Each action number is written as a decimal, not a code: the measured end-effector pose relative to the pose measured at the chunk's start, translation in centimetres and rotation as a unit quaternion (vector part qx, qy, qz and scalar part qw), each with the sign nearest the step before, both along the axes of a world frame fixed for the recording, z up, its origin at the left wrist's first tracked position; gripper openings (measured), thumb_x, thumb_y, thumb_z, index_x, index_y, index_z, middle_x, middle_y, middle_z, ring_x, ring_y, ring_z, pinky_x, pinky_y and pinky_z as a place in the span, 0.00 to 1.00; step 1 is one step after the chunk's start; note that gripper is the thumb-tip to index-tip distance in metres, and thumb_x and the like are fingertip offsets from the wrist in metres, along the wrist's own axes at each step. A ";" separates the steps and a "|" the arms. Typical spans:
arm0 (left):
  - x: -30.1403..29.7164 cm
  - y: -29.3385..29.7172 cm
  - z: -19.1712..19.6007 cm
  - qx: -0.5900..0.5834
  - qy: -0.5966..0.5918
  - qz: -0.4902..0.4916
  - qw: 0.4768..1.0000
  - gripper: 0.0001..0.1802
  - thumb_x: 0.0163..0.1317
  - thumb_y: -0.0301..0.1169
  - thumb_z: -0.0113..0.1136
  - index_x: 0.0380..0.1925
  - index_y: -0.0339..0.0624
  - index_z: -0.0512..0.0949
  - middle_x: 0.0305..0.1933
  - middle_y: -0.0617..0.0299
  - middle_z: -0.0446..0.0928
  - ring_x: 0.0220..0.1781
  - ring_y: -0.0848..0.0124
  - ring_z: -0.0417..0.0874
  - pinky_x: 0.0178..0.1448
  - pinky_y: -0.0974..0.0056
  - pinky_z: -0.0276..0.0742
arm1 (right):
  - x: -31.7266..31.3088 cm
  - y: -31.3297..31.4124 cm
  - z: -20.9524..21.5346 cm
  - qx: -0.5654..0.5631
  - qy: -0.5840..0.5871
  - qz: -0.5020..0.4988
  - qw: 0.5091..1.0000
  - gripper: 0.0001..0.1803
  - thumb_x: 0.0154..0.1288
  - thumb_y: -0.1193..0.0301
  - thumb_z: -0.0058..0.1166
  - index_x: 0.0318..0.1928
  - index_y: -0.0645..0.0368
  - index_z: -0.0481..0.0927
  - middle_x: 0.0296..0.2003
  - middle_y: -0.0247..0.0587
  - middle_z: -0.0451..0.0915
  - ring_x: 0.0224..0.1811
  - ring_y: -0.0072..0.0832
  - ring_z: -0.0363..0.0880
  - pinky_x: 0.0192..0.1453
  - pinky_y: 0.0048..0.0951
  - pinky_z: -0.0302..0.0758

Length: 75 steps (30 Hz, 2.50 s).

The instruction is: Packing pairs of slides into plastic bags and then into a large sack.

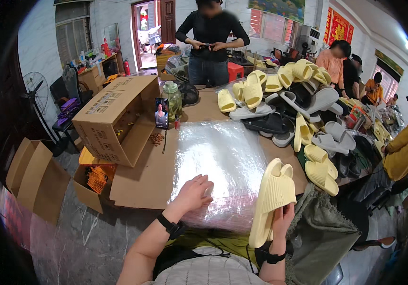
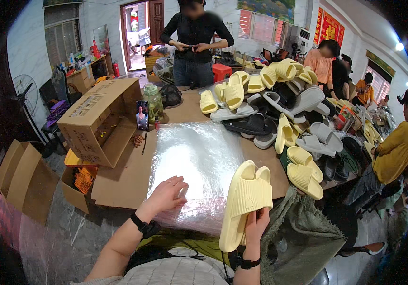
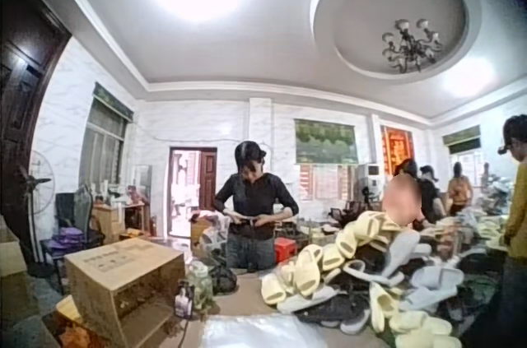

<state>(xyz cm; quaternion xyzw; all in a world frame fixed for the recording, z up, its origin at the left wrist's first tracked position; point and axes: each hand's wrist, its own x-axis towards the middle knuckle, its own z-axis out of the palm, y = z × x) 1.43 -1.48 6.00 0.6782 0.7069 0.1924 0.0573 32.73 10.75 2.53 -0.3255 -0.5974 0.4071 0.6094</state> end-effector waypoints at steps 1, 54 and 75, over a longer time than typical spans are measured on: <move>-0.1 0.0 -0.2 0.008 0.001 0.005 1.000 0.34 0.60 0.46 0.70 0.64 0.45 0.73 0.71 0.43 0.69 0.73 0.43 0.68 0.74 0.49 0.67 | 0.1 -0.3 0.6 -0.010 -0.006 0.010 1.000 0.13 0.77 0.75 0.50 0.57 0.69 0.74 0.42 0.35 0.80 0.41 0.20 0.76 0.46 0.23 0.72; 1.0 1.8 0.6 0.160 -0.363 0.166 0.903 0.09 0.59 0.32 0.71 0.39 0.43 0.89 0.39 0.57 0.85 0.40 0.68 0.86 0.46 0.64 0.81 | -2.1 -5.8 7.2 0.096 -0.251 0.147 0.952 0.17 0.60 0.71 0.65 0.50 0.63 0.82 0.34 0.47 0.85 0.32 0.35 0.86 0.38 0.31 0.79; 6.4 0.0 4.9 0.252 -0.163 -0.073 0.951 0.10 0.57 0.29 0.70 0.40 0.46 0.88 0.36 0.61 0.80 0.40 0.61 0.79 0.45 0.59 0.78 | -6.7 -4.0 5.9 0.097 -0.478 0.117 0.865 0.15 0.69 0.62 0.59 0.36 0.63 0.74 0.27 0.55 0.79 0.30 0.55 0.80 0.35 0.52 0.75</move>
